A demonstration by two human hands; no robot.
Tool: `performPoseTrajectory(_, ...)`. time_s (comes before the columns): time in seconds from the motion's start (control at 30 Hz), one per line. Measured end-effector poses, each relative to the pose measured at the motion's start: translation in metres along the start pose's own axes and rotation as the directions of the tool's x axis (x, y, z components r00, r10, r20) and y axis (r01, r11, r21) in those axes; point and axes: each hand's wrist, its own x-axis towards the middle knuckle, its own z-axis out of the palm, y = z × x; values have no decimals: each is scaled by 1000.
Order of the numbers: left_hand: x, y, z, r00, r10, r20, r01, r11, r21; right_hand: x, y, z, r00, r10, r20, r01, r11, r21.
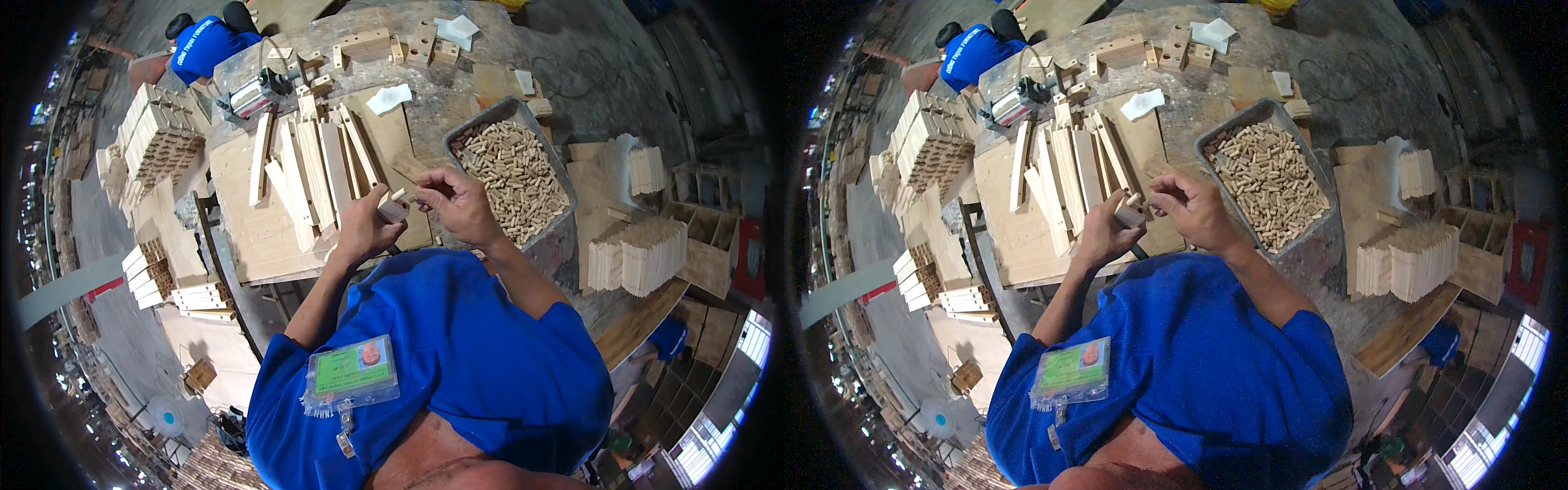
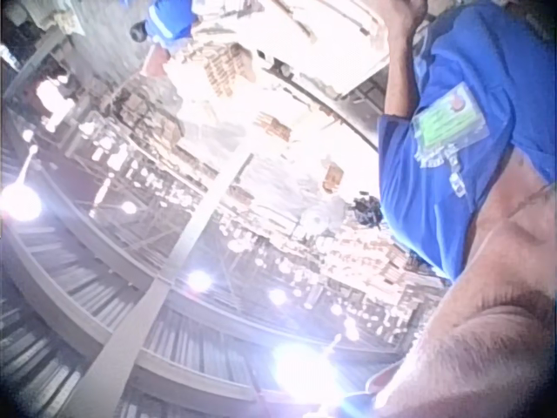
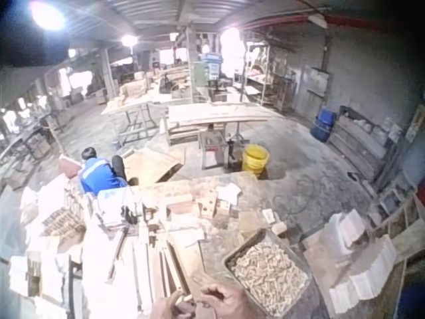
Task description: The person inserts small wooden dowels into pre-drilled holes on rectangular wooden blocks. They repeatedly pick up blocks, insert dowels one at a time, and place the assembled pieces onto a nearby stack.
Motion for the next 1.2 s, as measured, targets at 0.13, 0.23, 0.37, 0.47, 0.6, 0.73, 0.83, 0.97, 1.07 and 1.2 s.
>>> performPoseTrajectory(0.13, 1, -1, -1, 1000, -8, 11, 8, 1000, 6, 2, -19, 2, 985, -160, 72, 174, 938, -300)
performPoseTrajectory(0.23, 1, -4, 0, 999, 34, 26, -34, 999, -2, 3, -32, -1, 957, -248, 148, 288, 853, -436)
performPoseTrajectory(0.37, 0, -6, 4, 998, 58, -1, -58, 998, 36, 0, -27, -2, 970, -210, 126, 242, 892, -383)
performPoseTrajectory(0.47, 0, -4, 6, 997, 70, -12, -69, 996, 47, -3, -21, -4, 976, -187, 114, 216, 906, -365)
performPoseTrajectory(0.6, -2, -1, 5, 997, 71, 13, -71, 997, 42, -6, -22, -2, 986, -132, 101, 160, 918, -363)
performPoseTrajectory(0.73, -4, -2, 13, 997, 81, -11, -81, 996, -26, -5, -29, 4, 992, -109, 60, 123, 913, -390)
performPoseTrajectory(0.83, -11, -9, 22, 985, 154, -82, -158, 987, -33, -12, -21, 9, 991, -130, 10, 124, 917, -379)
performPoseTrajectory(0.97, -12, -14, 36, 989, 74, -131, -89, 989, -115, -15, -21, 14, 985, -169, -39, 144, 922, -360)
performPoseTrajectory(1.07, -13, -13, 37, 987, 70, -145, -92, 984, -152, -17, -15, 13, 977, -211, -40, 182, 913, -365)
performPoseTrajectory(1.2, -15, -12, 39, 984, 63, -169, -94, 980, -178, -17, -14, 14, 969, -248, -17, 224, 900, -375)
